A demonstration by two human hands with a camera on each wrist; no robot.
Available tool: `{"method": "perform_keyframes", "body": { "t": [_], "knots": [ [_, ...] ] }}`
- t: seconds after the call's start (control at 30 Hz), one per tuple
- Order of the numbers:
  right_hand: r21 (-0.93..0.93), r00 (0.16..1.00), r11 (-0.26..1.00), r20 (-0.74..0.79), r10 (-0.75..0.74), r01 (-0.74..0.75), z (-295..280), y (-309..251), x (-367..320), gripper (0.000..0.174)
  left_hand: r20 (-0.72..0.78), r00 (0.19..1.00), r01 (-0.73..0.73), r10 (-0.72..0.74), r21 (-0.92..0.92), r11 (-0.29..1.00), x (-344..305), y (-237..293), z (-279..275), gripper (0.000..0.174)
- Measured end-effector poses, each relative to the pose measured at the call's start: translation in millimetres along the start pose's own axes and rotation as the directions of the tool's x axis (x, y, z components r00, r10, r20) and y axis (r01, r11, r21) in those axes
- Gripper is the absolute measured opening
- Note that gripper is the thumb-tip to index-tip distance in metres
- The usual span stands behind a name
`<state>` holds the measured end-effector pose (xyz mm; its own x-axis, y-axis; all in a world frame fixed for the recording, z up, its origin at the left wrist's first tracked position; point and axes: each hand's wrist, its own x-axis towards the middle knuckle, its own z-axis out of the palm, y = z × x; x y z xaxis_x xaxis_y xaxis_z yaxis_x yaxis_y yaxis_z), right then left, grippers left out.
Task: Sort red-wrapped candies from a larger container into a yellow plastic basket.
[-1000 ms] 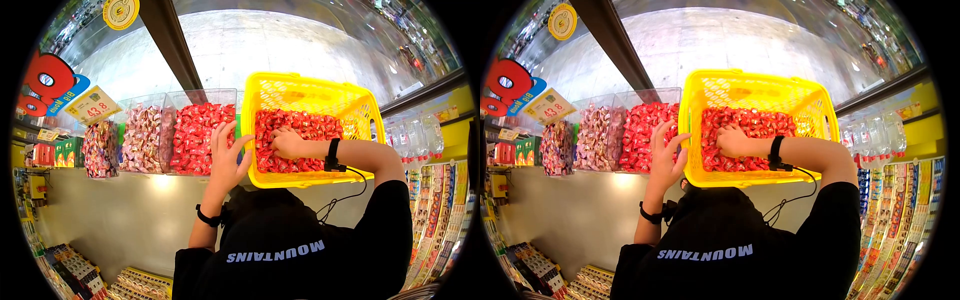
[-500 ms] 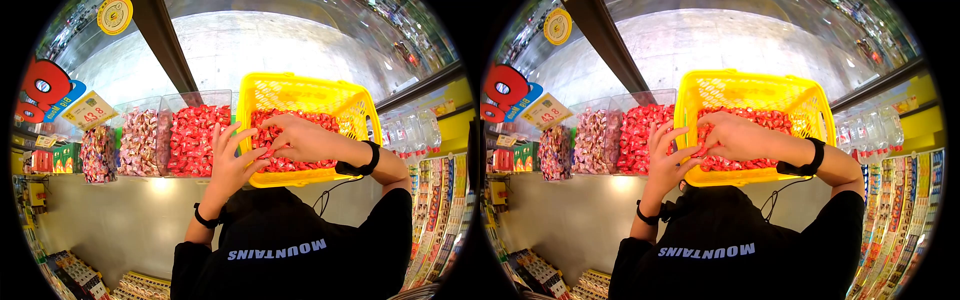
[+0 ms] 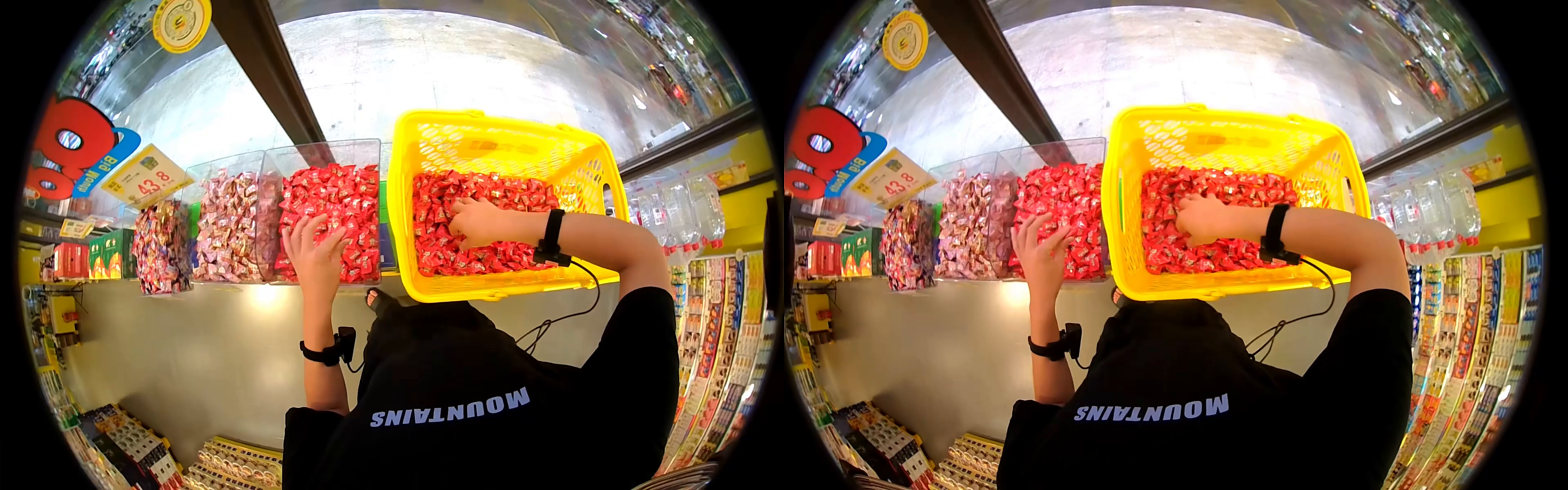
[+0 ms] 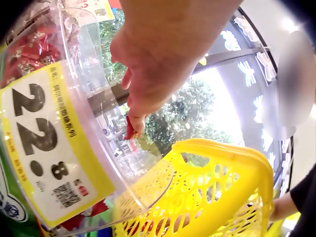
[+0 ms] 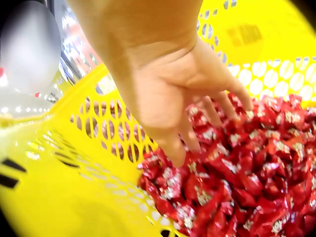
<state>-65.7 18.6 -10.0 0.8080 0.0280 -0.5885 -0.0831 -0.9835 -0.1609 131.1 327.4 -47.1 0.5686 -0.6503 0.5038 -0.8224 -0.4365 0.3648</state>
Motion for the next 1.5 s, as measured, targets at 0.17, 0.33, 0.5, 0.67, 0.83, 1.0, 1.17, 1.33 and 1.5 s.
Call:
{"method": "perform_keyframes", "body": {
  "t": [0.17, 0.33, 0.5, 0.67, 0.83, 1.0, 1.17, 1.33, 1.5],
  "knots": [
    [-0.095, 0.997, 0.995, -0.078, -0.025, 0.017, 13.4, -1.6, 6.8, 0.026, 0.032, 0.997, 0.072, -0.072, 0.005, 0.997, -12.5, 1.4, -0.9, 0.035],
    [-0.093, 0.920, 0.979, -0.334, -0.205, 0.184, -41.2, -8.5, -22.2, 0.020, -0.017, 0.999, 0.027, -0.030, -0.139, 0.990, 8.1, 22.6, -28.7, 0.037],
    [0.061, 0.747, 0.932, -0.617, -0.245, 0.357, -116.1, -66.5, -101.5, 0.015, -0.021, 0.993, -0.118, 0.118, -0.362, 0.925, 41.5, 74.3, -73.3, 0.043],
    [0.144, 0.605, 0.883, -0.775, -0.180, 0.447, -104.7, -100.1, -134.9, 0.025, 0.025, 0.938, -0.286, 0.344, -0.500, 0.817, 54.9, 127.1, -86.9, 0.043],
    [0.184, 0.574, 0.896, -0.814, -0.091, 0.403, -82.8, -106.0, -146.2, 0.031, 0.004, 0.914, -0.338, 0.407, -0.547, 0.765, 50.3, 136.4, -75.3, 0.024],
    [0.259, 0.664, 0.932, -0.747, 0.028, 0.252, -52.6, -90.9, -160.2, 0.039, -0.062, 0.976, -0.213, 0.208, -0.445, 0.870, 47.6, 79.5, -66.4, 0.018],
    [0.354, 0.639, 0.925, -0.745, 0.192, 0.135, -9.5, -68.2, -176.8, 0.033, 0.099, 0.990, -0.089, 0.103, -0.139, 0.986, 33.1, 8.0, -26.1, 0.017],
    [0.381, 0.608, 0.923, -0.745, 0.275, 0.048, 8.4, -61.8, -185.9, 0.024, 0.257, 0.958, -0.134, 0.130, -0.002, 0.991, 35.8, 16.8, 4.3, 0.016],
    [0.358, 0.499, 0.933, -0.804, 0.323, -0.026, 28.1, -44.4, -199.8, 0.025, 0.199, 0.972, -0.134, 0.122, 0.046, 0.990, 63.9, 43.7, -20.2, 0.024]
  ]
}}
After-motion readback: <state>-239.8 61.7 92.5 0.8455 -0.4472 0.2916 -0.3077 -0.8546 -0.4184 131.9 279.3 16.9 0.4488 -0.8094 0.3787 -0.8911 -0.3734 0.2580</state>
